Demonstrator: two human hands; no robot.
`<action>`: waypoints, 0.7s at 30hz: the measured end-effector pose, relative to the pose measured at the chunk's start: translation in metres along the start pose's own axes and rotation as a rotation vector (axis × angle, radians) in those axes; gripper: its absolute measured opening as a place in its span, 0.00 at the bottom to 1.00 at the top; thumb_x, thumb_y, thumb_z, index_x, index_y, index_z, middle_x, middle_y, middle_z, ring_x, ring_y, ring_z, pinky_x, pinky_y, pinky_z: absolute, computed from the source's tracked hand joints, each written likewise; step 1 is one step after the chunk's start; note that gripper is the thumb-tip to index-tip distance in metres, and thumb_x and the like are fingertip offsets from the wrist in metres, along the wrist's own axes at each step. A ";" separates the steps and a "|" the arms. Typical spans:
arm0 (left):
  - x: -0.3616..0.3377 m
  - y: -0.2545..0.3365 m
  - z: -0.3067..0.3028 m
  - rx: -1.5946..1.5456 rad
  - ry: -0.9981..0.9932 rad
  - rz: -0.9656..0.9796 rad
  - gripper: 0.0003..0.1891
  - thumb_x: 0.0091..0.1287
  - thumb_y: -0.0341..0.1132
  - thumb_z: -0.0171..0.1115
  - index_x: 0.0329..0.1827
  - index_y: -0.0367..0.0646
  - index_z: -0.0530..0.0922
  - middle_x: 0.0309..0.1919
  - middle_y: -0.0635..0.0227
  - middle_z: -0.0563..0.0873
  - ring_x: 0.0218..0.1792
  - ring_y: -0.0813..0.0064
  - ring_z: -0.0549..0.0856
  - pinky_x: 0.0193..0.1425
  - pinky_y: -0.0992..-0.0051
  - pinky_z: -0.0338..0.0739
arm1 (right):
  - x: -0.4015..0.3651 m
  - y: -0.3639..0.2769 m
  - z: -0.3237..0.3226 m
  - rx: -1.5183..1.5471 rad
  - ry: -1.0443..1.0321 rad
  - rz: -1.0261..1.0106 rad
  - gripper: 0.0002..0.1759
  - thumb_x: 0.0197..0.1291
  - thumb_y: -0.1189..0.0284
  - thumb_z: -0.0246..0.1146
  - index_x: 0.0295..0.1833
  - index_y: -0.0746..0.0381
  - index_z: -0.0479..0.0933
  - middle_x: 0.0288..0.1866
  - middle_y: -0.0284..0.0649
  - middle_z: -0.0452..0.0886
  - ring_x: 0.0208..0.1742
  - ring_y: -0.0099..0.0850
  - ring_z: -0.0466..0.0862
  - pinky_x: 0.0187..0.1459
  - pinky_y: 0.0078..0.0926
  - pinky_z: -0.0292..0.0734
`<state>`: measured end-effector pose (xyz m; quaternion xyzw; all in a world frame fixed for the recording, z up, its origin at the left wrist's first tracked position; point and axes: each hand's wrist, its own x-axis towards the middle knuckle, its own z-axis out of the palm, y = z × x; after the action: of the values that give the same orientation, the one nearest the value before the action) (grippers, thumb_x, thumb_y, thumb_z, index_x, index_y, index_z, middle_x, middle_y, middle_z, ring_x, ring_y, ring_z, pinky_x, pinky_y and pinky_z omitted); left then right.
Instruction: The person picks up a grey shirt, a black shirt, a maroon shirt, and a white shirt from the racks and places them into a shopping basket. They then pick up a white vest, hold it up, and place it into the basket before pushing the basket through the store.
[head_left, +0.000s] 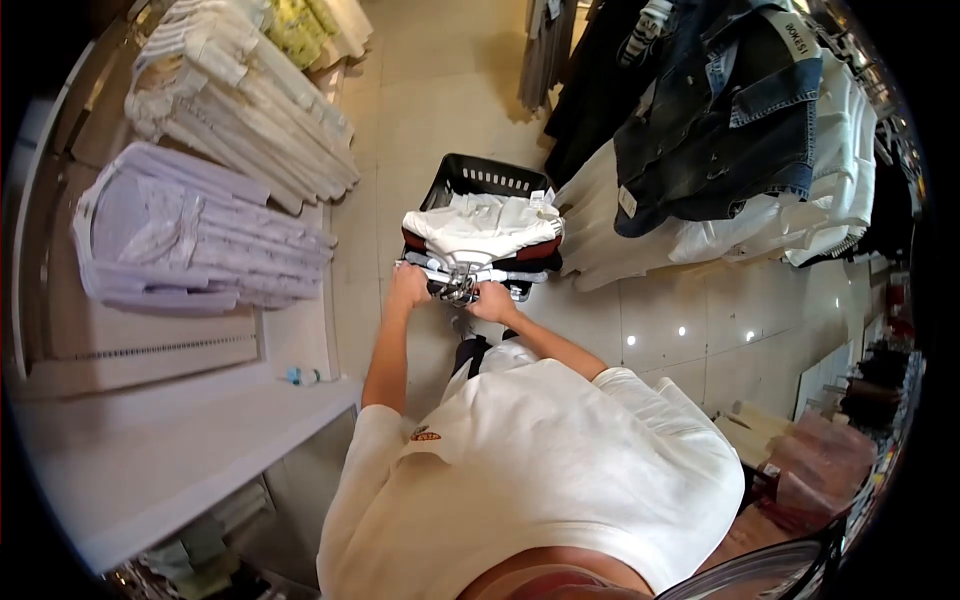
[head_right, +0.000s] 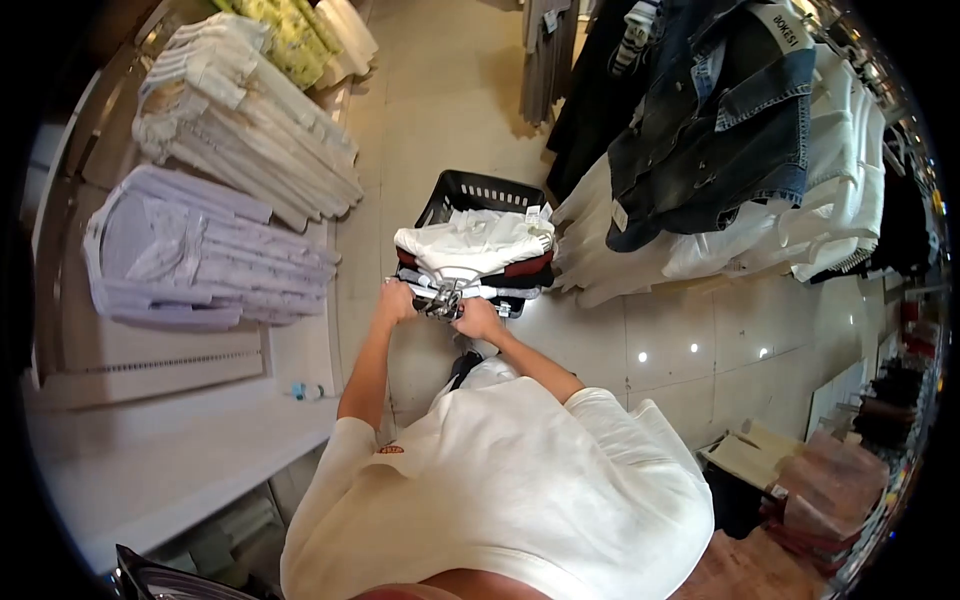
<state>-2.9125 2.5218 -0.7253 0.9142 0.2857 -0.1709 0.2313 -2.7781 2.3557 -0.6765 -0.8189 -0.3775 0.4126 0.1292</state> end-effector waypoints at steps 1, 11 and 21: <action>0.006 -0.002 -0.005 -0.006 -0.013 0.014 0.09 0.41 0.34 0.63 0.25 0.44 0.85 0.34 0.57 0.86 0.46 0.56 0.80 0.55 0.60 0.71 | 0.005 -0.002 -0.003 -0.001 0.032 -0.013 0.17 0.38 0.64 0.65 0.34 0.63 0.81 0.32 0.53 0.82 0.38 0.49 0.82 0.43 0.42 0.77; 0.071 -0.014 -0.027 -0.007 -0.011 0.147 0.11 0.43 0.36 0.62 0.27 0.42 0.86 0.36 0.54 0.85 0.47 0.53 0.79 0.57 0.56 0.70 | 0.058 0.008 -0.017 0.026 0.124 0.019 0.18 0.38 0.62 0.68 0.36 0.60 0.82 0.33 0.54 0.82 0.37 0.49 0.82 0.42 0.41 0.77; 0.112 0.017 -0.033 -0.018 -0.111 0.122 0.14 0.46 0.36 0.62 0.33 0.38 0.85 0.40 0.53 0.85 0.52 0.52 0.78 0.60 0.52 0.68 | 0.088 0.041 -0.051 0.029 0.017 0.035 0.19 0.36 0.60 0.67 0.33 0.62 0.82 0.32 0.52 0.83 0.37 0.47 0.83 0.41 0.39 0.77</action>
<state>-2.8093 2.5760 -0.7422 0.9168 0.2179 -0.2042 0.2651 -2.6841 2.3967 -0.7170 -0.8268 -0.3562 0.4133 0.1370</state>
